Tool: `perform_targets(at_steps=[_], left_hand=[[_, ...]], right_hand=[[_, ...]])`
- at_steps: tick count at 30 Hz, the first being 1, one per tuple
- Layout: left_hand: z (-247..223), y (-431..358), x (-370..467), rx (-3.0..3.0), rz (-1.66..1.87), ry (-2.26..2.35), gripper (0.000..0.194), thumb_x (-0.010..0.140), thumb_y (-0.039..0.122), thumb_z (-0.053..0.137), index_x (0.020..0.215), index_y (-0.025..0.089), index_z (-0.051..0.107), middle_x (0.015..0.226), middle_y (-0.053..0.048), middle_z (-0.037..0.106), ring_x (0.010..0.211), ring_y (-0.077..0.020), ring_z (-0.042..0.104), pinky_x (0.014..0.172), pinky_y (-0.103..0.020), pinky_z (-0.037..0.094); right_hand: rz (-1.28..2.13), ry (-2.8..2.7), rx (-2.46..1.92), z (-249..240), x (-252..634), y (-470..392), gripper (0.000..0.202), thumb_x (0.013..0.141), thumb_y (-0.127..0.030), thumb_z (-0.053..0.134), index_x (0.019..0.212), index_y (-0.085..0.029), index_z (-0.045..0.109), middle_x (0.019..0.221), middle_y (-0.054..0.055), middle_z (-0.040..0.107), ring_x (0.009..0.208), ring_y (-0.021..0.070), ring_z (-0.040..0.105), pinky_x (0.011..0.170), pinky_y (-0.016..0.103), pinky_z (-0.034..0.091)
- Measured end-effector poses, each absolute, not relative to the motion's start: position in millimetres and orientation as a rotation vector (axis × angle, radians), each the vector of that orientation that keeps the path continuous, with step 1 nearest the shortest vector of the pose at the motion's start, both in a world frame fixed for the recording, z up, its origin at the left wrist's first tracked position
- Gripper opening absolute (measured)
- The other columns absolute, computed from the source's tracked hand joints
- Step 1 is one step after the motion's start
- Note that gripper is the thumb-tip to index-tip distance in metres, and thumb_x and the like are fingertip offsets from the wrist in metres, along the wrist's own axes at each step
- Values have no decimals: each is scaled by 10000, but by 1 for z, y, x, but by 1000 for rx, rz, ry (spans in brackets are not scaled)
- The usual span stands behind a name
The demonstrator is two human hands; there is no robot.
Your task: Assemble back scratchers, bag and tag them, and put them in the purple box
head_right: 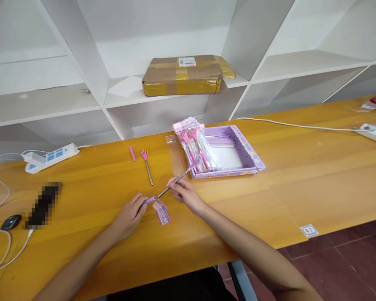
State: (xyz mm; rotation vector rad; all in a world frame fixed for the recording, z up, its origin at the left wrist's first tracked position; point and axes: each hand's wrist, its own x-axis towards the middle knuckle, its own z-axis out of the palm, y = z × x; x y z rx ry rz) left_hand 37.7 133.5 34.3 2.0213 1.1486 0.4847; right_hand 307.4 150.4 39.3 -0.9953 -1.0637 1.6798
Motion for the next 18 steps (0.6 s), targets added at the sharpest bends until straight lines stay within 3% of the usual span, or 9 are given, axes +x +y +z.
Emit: perform_targets(at_steps=[5,12,18], left_hand=[[21,132,35,1998,514,1154,369,1125,384,410,1398,293,641,1172,-88,651,1082,-265,625,996,-384,475],[-1,134,32,1984,603,1165,423,1121,378,421,1486,261,598,1283,-123,671,1177,-288,613,1072,-408,456],[1,139,29,1950,627,1144,396,1107,384,476,1446,296,660,1217,-99,696,1093,-272,635,1006,-377,474]], right_hand=[[1755,-958,-895,33,311,143,512,962,-710,513,892,-215,620,609,-89,316,439,73,144,476,269,115],[1677,-900,-985,6,304,141,318,927,-553,540,942,-237,576,573,-98,301,454,98,145,493,263,123],[1657,-878,-946,-6,297,143,329,896,-584,508,929,-257,517,555,-111,293,440,103,130,486,262,151]])
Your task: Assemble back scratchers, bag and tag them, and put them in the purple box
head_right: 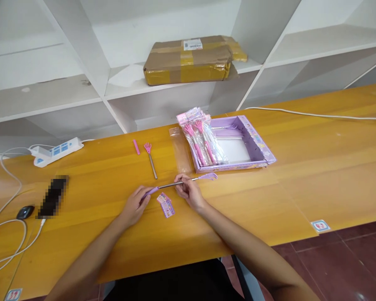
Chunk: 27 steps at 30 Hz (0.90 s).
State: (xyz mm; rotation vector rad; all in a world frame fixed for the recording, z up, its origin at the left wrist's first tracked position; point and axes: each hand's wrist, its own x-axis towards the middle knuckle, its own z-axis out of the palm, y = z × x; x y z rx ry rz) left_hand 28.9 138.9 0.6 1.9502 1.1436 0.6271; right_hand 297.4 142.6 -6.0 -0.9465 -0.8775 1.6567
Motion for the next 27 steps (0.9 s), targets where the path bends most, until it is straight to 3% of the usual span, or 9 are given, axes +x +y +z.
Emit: perform_targets(at_steps=[6,13,18,27], left_hand=[[0,142,26,1992,599,1125,404,1125,398,446,1446,296,669,1187,-92,684,1069,-248,631,980,-352,473],[-2,143,24,2037,611,1118,361,1135,379,442,1405,259,650,1114,-68,665,987,-204,623,911,-331,487],[-4,144,22,2060,636,1110,313,1129,368,463,1327,227,661,1082,-63,660,934,-189,618,855,-312,487],[1,143,21,2041,606,1044,326,1130,359,467,1365,250,665,1138,-71,675,983,-190,648,884,-310,510]], right_hand=[[1703,-900,-908,-6,301,140,357,913,-555,557,943,-209,640,590,-54,454,477,110,289,521,268,211],[1727,-912,-858,-13,300,138,375,899,-525,616,853,-169,728,556,-16,478,502,124,324,516,287,204],[1685,-872,-819,-13,304,139,349,946,-508,572,868,-201,718,546,-40,414,501,122,291,543,293,205],[1750,-938,-802,-9,310,140,366,934,-515,611,891,-174,736,574,-13,479,526,134,362,519,286,215]])
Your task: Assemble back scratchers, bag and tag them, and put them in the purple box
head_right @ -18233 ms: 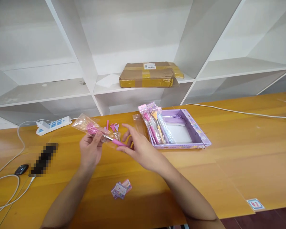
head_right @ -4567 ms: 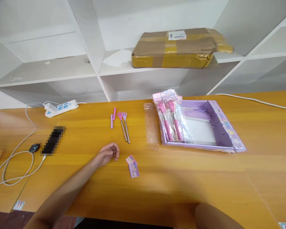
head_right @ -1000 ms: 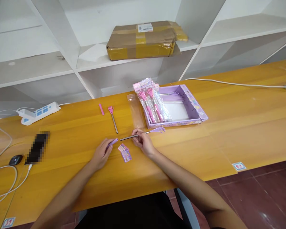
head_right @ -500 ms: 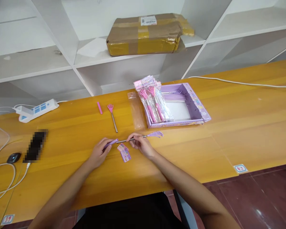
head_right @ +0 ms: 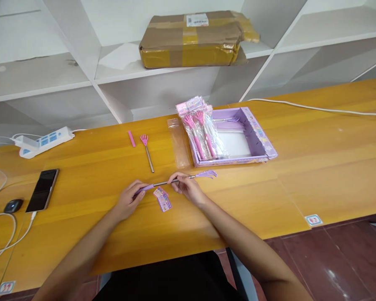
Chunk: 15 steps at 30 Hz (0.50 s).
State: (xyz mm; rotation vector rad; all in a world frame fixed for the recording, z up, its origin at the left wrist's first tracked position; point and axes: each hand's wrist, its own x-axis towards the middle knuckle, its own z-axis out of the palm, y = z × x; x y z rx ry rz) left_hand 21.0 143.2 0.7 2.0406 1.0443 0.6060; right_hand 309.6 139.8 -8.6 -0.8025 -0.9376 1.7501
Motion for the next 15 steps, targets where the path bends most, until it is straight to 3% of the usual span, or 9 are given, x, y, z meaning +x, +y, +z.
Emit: perform_targets(at_steps=[9,15], left_hand=[[-1,141,20,2067,631,1029,314,1120,330,482,1336,243,693,1087,-63,670,873,-160,629,785,-276,515],[-5,139,18,2097,693,1070,278,1099,281,506,1292,232,701,1071,-62,659,832,-150,610,725,-255,499]], right_hand=[[1676,-1009,-809,-14,307,139,337,959,-556,656,951,-221,626,603,-55,480,504,124,365,516,273,231],[1484,-1108,-803,-13,298,128,382,1021,-587,641,924,-238,518,829,-38,526,537,91,393,558,275,281]])
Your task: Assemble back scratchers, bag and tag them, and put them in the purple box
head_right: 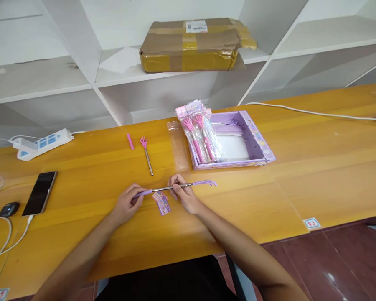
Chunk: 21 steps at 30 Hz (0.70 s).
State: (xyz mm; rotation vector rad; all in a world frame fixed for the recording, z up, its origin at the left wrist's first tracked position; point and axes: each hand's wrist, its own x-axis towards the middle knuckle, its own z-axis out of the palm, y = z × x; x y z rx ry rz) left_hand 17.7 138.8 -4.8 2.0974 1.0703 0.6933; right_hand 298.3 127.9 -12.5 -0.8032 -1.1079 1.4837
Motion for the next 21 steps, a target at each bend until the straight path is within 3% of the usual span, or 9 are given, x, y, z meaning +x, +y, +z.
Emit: perform_targets(at_steps=[11,21], left_hand=[[2,138,18,2062,649,1006,232,1064,249,520,1194,217,710,1008,-50,658,781,-143,598,707,-258,492],[9,143,22,2034,664,1038,218,1053,255,539,1156,214,727,996,-45,673,817,-153,614,737,-265,481]], right_hand=[[1535,-1197,-662,-13,290,125,378,1081,-600,539,952,-251,469,802,-50,487,543,109,381,574,290,312],[1648,-1270,-742,-2,304,135,460,1000,-687,628,973,-242,517,758,-46,535,579,125,438,621,298,366]])
